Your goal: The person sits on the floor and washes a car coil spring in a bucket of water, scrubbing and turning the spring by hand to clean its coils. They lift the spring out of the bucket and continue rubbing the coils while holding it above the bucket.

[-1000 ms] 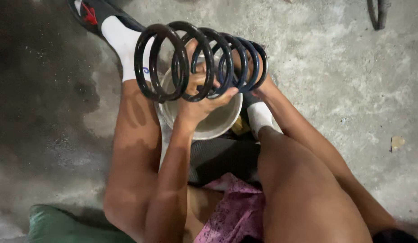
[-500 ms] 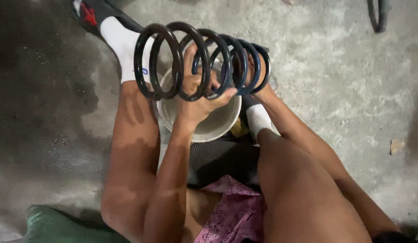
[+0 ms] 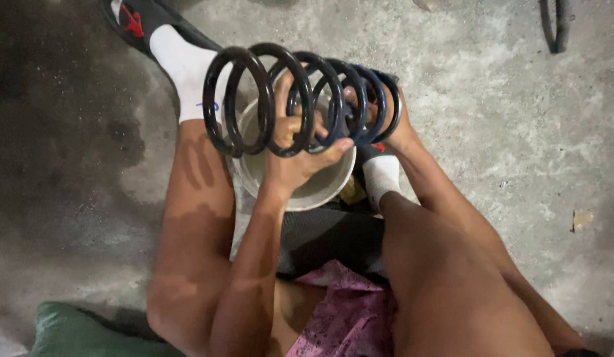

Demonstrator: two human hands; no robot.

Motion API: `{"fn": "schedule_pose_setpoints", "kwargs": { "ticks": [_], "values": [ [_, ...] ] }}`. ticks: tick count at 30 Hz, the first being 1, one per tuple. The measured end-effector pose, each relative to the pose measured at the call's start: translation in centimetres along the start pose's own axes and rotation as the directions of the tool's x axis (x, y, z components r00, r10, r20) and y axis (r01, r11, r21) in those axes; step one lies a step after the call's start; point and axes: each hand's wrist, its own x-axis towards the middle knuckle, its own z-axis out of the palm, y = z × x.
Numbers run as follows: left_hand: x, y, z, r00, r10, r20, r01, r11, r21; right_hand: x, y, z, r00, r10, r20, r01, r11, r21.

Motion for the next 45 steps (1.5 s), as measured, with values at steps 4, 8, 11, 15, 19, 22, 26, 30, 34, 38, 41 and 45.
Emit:
{"fn": "schedule_pose_setpoints", "kwargs": {
  "ticks": [4,8,11,15,19,22,26,30,34,38,41,45],
  "values": [
    [-0.4,1.1,0.9,0.997,0.065,0.035,-0.067,0.997,0.046,0.8,3.2,0.4,0.884,-0.464,-0.06,0.431,0.859,-0.277],
    [0.0,2.4,1.2,0.998,0.056,-0.014,-0.057,0.994,-0.091,-0.6,3.5,-0.2,0.991,-0.114,0.075,0.101,0.983,0.15],
    [0.5,3.2,0.7,0.999,0.037,0.004,-0.036,0.992,-0.123,-1.9,2.0,-1.0,0.939,-0.316,0.139,0.331,0.938,-0.102],
    [0.2,4.3,0.1,0.992,0.046,0.12,-0.07,0.975,0.209,-2.6,2.0,-0.8,0.982,0.017,0.19,-0.057,0.977,0.205],
    [0.0,4.5,0.4,0.984,0.023,0.174,-0.045,0.991,0.126,-1.8,6.2,-0.5,0.92,-0.355,0.169,0.391,0.87,-0.3],
    [-0.2,4.5,0.8,0.961,-0.067,0.27,0.007,0.977,0.215,-0.7,9.4,0.2,0.867,-0.462,0.19,0.495,0.845,-0.205],
    [-0.9,4.4,1.0,0.982,0.009,0.188,-0.075,0.936,0.345,-0.9,8.9,0.2,0.814,-0.53,0.239,0.581,0.725,-0.37],
    [-0.8,3.2,0.3,0.894,0.444,0.061,-0.397,0.721,0.569,-2.2,3.4,0.2,0.981,-0.054,0.186,0.0,0.961,0.278],
    [-0.3,1.5,-0.5,0.973,0.224,0.064,-0.23,0.965,0.126,-1.6,-0.7,0.5,0.983,0.004,0.185,-0.054,0.963,0.264],
    [-1.0,1.3,-0.3,0.984,0.166,0.059,-0.169,0.984,0.05,-1.3,-0.4,0.9,0.999,-0.006,0.04,0.008,0.998,-0.056],
    [-1.4,1.4,-0.2,0.979,0.165,0.121,-0.188,0.961,0.204,-1.1,1.1,0.9,0.836,-0.549,0.004,0.531,0.807,-0.259],
    [-1.1,1.0,-0.1,0.964,0.261,0.045,-0.263,0.962,0.073,-1.1,1.8,-0.2,0.885,-0.456,-0.091,0.433,0.881,-0.192]
  ]
}}
